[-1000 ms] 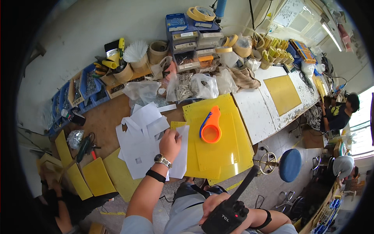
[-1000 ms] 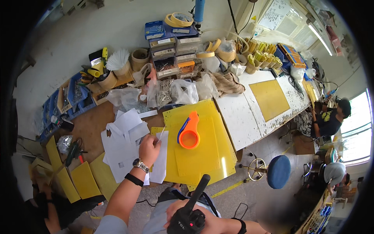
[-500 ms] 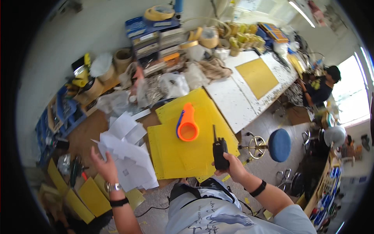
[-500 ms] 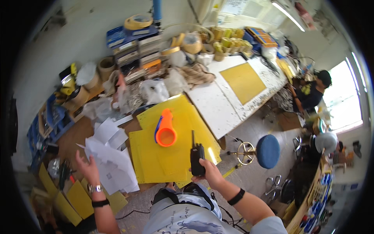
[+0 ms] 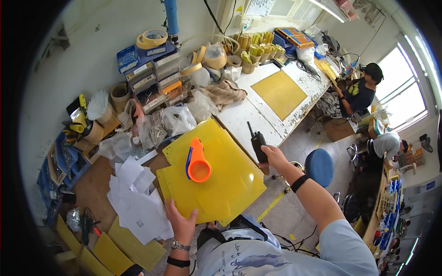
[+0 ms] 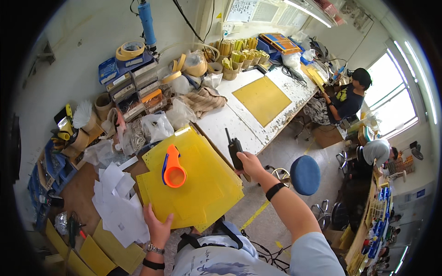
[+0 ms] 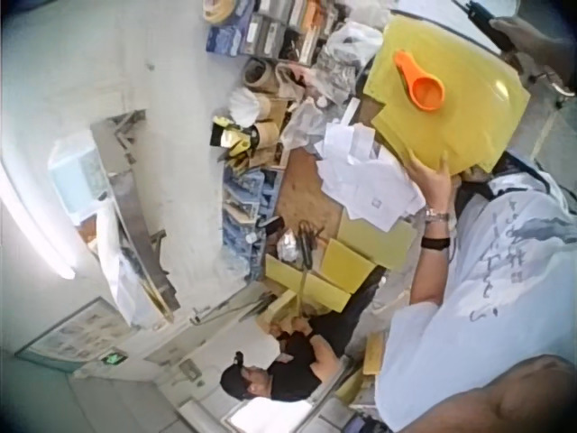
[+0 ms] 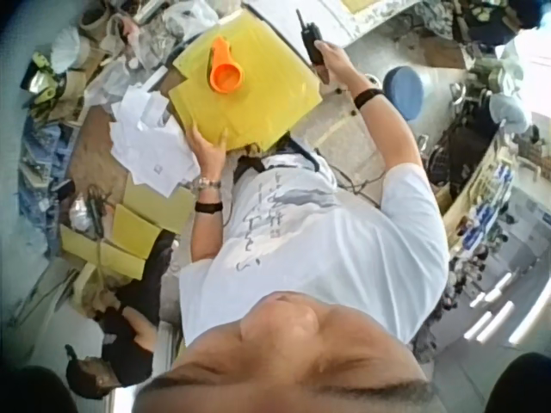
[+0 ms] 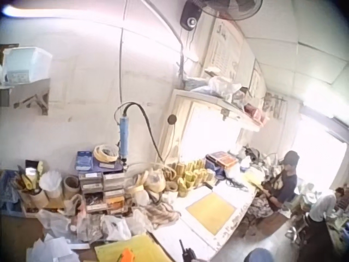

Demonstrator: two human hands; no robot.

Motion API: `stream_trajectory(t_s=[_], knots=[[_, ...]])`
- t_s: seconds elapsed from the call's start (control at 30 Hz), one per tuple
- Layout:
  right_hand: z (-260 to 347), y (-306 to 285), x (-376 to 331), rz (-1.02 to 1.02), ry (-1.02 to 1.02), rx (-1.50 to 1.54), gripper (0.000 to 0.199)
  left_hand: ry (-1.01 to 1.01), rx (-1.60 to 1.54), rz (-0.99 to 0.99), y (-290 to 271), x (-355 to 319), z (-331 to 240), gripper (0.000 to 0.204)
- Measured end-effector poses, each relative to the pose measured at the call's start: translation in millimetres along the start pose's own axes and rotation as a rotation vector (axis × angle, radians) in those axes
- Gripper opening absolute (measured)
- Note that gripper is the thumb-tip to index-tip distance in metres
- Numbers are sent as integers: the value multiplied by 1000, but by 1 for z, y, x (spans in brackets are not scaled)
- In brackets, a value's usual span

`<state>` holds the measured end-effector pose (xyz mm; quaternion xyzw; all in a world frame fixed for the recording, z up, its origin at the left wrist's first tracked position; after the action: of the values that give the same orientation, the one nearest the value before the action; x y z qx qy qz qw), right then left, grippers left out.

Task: The recorder is seen walking through a fabrication floor, picking up a board with wires and placing it on a workbench to perform assembly or quality control.

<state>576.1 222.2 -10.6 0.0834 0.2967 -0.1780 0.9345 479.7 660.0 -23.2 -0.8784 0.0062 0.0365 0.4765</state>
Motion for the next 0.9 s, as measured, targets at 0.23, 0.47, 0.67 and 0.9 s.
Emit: stream_trajectory(t_s=[0.23, 0.47, 0.67, 0.9], knots=[[22, 98, 24, 378, -50, 49, 45, -165, 24, -6, -4, 15, 16, 87], [63, 206, 54, 618, -203, -84, 42, -267, -348, 77, 31, 5, 9, 55], [55, 185, 71, 302, -496, -501, 50, -394, -717, 49, 41, -3, -20, 38], [47, 183, 66, 270, -516, -561, 48, -321, -575, 105, 37, 5, -51, 46]])
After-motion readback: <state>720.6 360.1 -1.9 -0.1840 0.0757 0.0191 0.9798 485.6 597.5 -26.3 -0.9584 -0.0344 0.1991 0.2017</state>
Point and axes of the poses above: each hand's wrist, its own x-axis towards the middle knuckle, its own y-axis out of the palm, z = x × y, the point moved 9 cm from there along x, towards the middle knuckle, and after that the axes turned 15 degrees about x, right-handed, at the moved point
